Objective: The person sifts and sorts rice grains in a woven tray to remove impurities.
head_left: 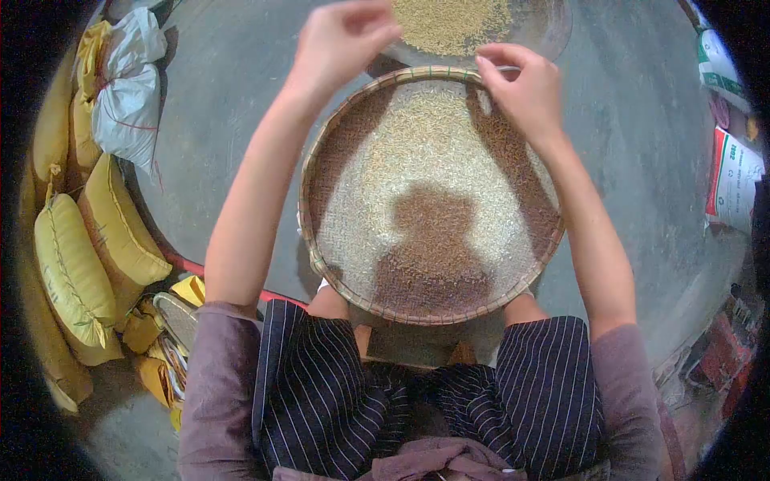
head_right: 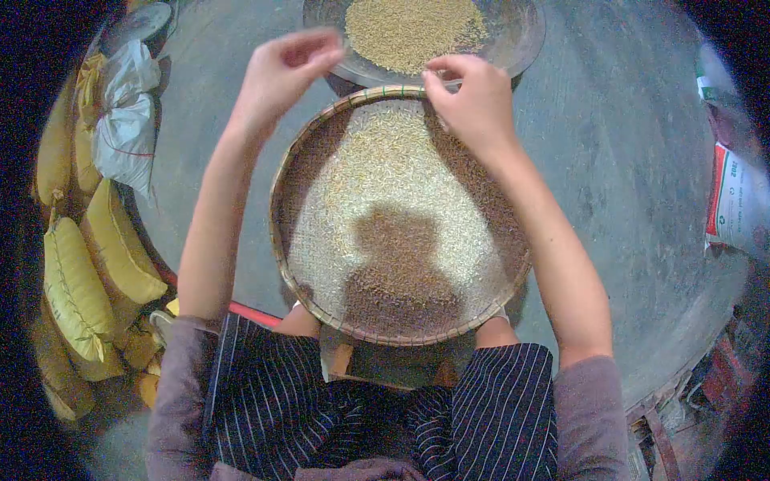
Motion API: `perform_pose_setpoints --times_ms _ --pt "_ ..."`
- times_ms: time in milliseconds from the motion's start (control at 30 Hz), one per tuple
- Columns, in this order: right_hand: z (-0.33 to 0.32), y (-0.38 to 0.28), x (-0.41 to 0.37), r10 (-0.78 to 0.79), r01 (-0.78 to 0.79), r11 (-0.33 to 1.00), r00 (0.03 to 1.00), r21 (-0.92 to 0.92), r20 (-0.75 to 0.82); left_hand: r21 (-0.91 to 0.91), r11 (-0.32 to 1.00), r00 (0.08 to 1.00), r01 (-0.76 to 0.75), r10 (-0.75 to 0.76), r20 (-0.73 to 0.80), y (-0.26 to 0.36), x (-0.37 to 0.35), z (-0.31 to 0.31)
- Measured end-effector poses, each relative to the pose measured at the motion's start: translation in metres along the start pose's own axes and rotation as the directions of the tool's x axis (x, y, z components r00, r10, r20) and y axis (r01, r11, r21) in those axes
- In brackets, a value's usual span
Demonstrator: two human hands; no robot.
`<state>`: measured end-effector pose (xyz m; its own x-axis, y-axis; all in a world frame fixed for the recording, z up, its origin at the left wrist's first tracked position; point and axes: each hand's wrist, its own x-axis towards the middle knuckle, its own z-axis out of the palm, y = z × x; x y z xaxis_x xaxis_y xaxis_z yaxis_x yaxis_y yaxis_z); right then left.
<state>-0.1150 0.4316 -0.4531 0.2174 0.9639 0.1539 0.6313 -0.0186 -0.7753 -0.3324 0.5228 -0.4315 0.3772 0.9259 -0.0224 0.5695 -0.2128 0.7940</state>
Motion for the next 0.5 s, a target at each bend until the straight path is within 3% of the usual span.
perform_pose_setpoints --times_ms 33,67,133,167,233,333,433,500 --pt "0.002 0.000 -0.003 -0.035 0.035 0.999 0.999 0.002 0.019 -0.011 0.992 0.983 -0.126 0.123 -0.139 0.004 0.007 0.002" --pt "0.003 0.001 -0.004 -0.071 0.071 0.997 0.997 0.006 0.039 -0.013 0.992 0.982 -0.127 0.124 -0.142 0.007 0.006 0.005" --pt "0.003 0.000 -0.004 -0.083 0.082 0.997 0.996 0.014 0.034 0.234 0.957 0.968 -0.172 0.209 -0.142 0.011 -0.003 0.012" --pt "0.002 0.003 -0.007 -0.083 0.082 0.996 0.996 0.024 0.029 0.228 0.958 0.968 -0.173 0.207 -0.138 0.009 -0.014 0.018" --pt "-0.002 0.004 -0.006 -0.086 0.086 0.996 0.996 -0.002 0.039 0.168 0.979 0.988 -0.115 0.095 0.122 0.002 -0.045 0.030" --pt "-0.003 0.006 -0.008 -0.104 0.105 0.994 0.994 -0.020 0.039 0.288 0.938 0.960 -0.193 0.120 0.253 -0.003 -0.065 0.040" --pt "-0.005 0.003 -0.012 -0.073 0.073 0.997 0.997 -0.014 0.041 0.250 0.930 0.957 -0.268 0.227 0.180 -0.005 -0.073 0.050" --pt "-0.003 0.004 -0.014 -0.031 0.032 0.999 0.998 -0.011 0.057 0.239 0.936 0.958 -0.259 0.216 0.189 -0.006 -0.072 0.055"
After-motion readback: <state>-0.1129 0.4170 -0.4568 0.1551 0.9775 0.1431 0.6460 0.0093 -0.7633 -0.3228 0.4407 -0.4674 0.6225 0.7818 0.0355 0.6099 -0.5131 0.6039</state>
